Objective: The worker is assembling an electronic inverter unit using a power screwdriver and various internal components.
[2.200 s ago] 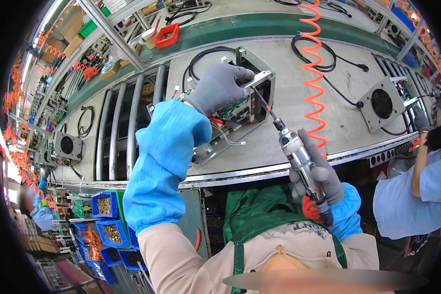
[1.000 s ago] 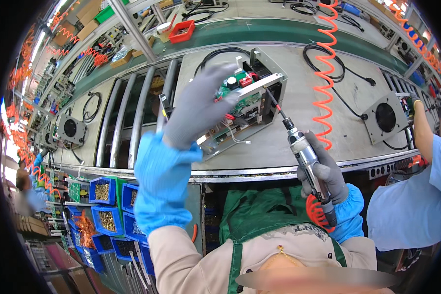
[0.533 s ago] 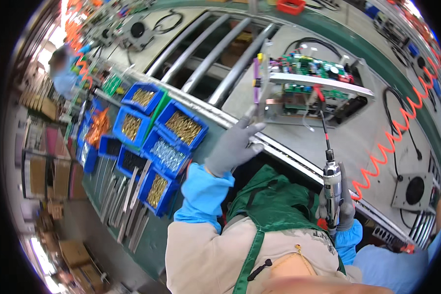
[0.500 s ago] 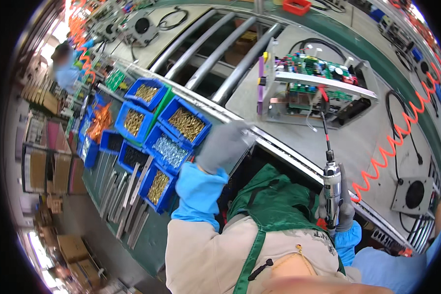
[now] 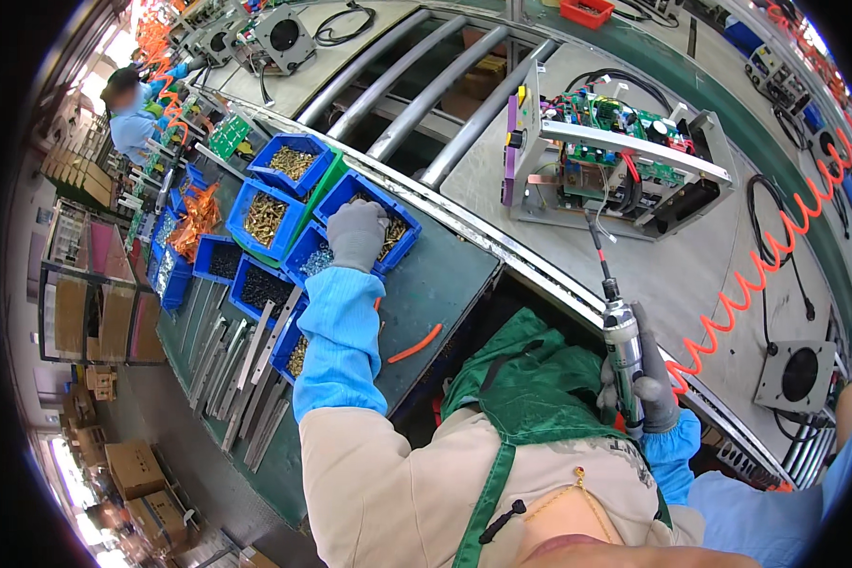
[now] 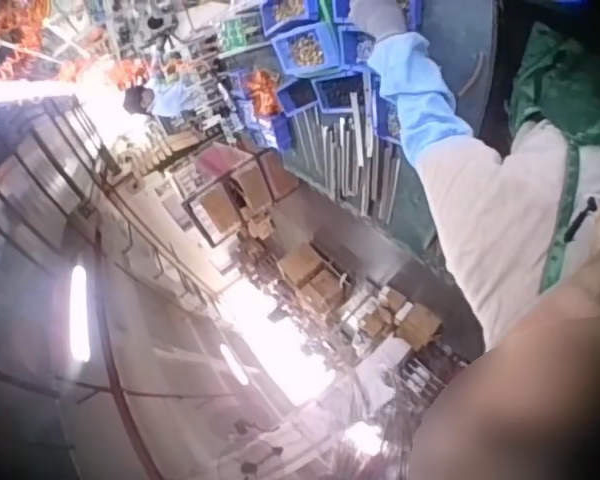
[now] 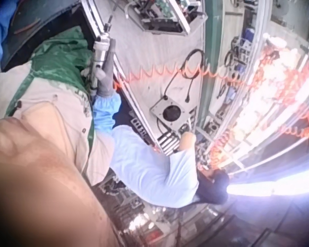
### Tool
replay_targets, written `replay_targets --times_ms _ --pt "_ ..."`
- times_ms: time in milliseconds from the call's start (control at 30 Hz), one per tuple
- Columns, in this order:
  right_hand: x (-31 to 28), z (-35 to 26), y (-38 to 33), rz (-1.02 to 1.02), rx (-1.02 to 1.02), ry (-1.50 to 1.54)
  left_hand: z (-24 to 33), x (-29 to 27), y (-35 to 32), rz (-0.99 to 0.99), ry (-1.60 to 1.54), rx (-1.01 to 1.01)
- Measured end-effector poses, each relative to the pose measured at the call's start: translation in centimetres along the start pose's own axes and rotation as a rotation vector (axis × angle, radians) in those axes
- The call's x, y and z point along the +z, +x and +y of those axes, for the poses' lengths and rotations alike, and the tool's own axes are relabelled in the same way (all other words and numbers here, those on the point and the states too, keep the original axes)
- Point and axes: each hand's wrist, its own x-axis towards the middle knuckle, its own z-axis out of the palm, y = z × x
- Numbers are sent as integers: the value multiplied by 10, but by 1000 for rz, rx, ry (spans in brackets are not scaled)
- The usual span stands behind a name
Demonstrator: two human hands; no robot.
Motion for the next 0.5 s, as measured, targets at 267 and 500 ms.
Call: replay_targets --times_ms 267,500 --pt "5 -2 -2 -3 118 -101 -9 5 12 -75 -64 45" --pt "5 -1 -3 29 105 -176 -23 -10 6 104 -468 46"
